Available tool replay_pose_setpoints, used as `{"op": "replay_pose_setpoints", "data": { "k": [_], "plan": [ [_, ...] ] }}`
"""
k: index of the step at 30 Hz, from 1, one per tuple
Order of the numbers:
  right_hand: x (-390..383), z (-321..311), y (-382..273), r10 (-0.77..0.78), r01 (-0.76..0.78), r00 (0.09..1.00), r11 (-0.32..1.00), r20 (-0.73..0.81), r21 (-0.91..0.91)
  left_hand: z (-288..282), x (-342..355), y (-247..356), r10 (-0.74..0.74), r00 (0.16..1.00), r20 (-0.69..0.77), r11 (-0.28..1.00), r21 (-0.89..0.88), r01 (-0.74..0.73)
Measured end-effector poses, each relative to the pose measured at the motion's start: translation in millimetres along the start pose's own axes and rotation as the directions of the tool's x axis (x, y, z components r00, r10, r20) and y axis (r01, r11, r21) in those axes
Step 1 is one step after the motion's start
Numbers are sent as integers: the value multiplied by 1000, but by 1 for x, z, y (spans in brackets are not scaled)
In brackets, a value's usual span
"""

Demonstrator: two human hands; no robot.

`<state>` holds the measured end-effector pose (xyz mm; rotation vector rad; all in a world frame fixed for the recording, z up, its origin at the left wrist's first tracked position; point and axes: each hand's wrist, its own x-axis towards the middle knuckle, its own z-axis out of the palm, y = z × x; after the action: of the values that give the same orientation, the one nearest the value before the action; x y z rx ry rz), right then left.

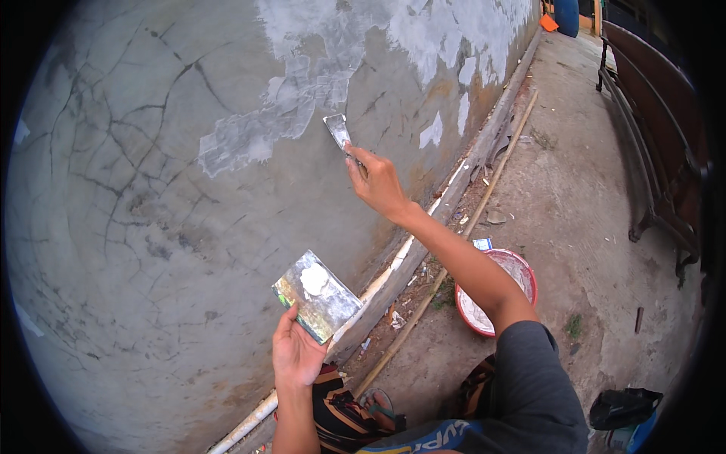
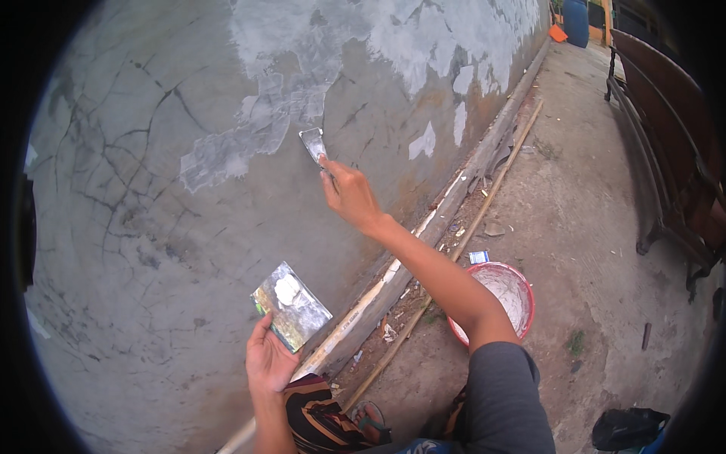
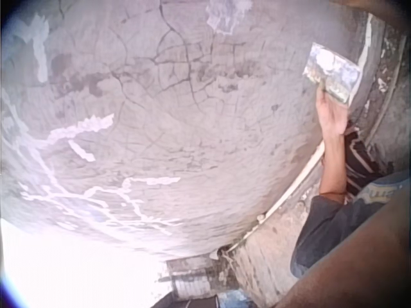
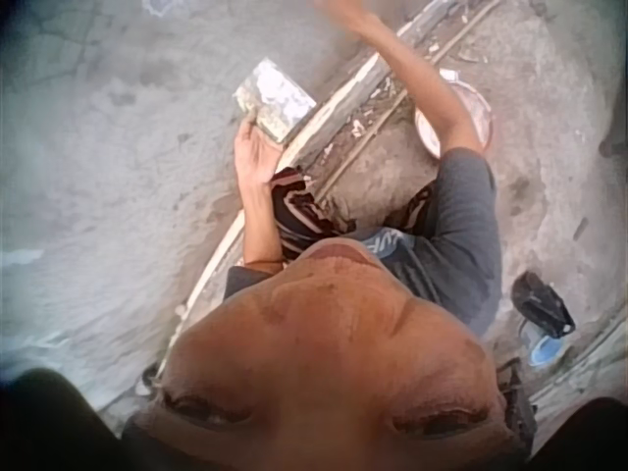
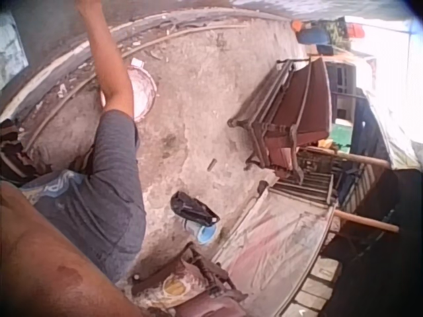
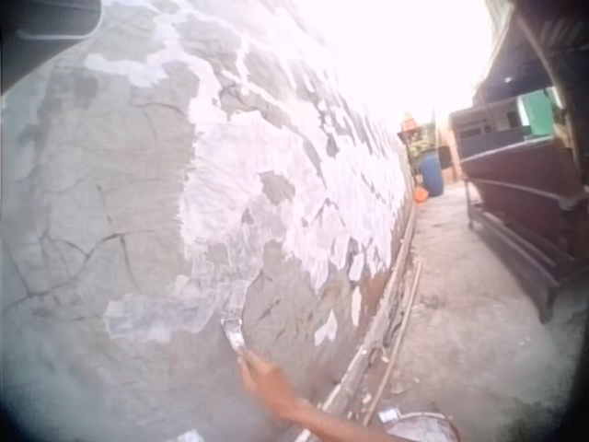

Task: The person uses a putty knife to scoop white plaster from a red bucket and applies it to a cracked concrete wall. The person repeatedly scoops and spreads the plaster over cracks and uneven areas.

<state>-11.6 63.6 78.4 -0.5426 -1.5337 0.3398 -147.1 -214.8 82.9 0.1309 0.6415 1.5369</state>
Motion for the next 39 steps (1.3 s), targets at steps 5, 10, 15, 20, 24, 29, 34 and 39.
{"op": "replay_pose_setpoints", "data": {
  "k": [5, 10, 15, 20, 24, 29, 34, 39],
  "plan": [
    [30, -13, -7, 207, -208, 977, 978, -56, -13, -2, -2, 1, 9, 999, -31, 1000, 12, -8],
    [27, -3, 2, 118, -120, 992, 992, -50, -27, -1, 0, -1, -5, 1000, -4, 1000, -5, 5],
    [4, -26, 4, 100, -100, 992, 995, 72, -5, -2, -3, 0, 4, 1000, -27, 1000, -17, -4],
    [57, -39, 14, 116, -116, 993, 993, -30, 4, -4, -2, 0, 6, 1000, -22, 1000, 11, -6],
    [43, -10, 56, -147, 147, 989, 988, -9, -52, -3, -1, 0, 26, 998, -55, 999, 28, -25],
    [0, -27, 93, -180, 186, 981, 978, 66, -94, -3, 0, -2, 36, 998, -46, 999, 18, -35],
    [32, -71, 68, -195, 251, 959, 922, 206, -295, 1, -2, 0, 40, 997, -64, 998, 43, -37],
    [91, -79, 32, -262, 353, 922, 871, 284, -343, -1, 1, 0, -7, 1000, -27, 1000, 21, 8]
  ]
}}
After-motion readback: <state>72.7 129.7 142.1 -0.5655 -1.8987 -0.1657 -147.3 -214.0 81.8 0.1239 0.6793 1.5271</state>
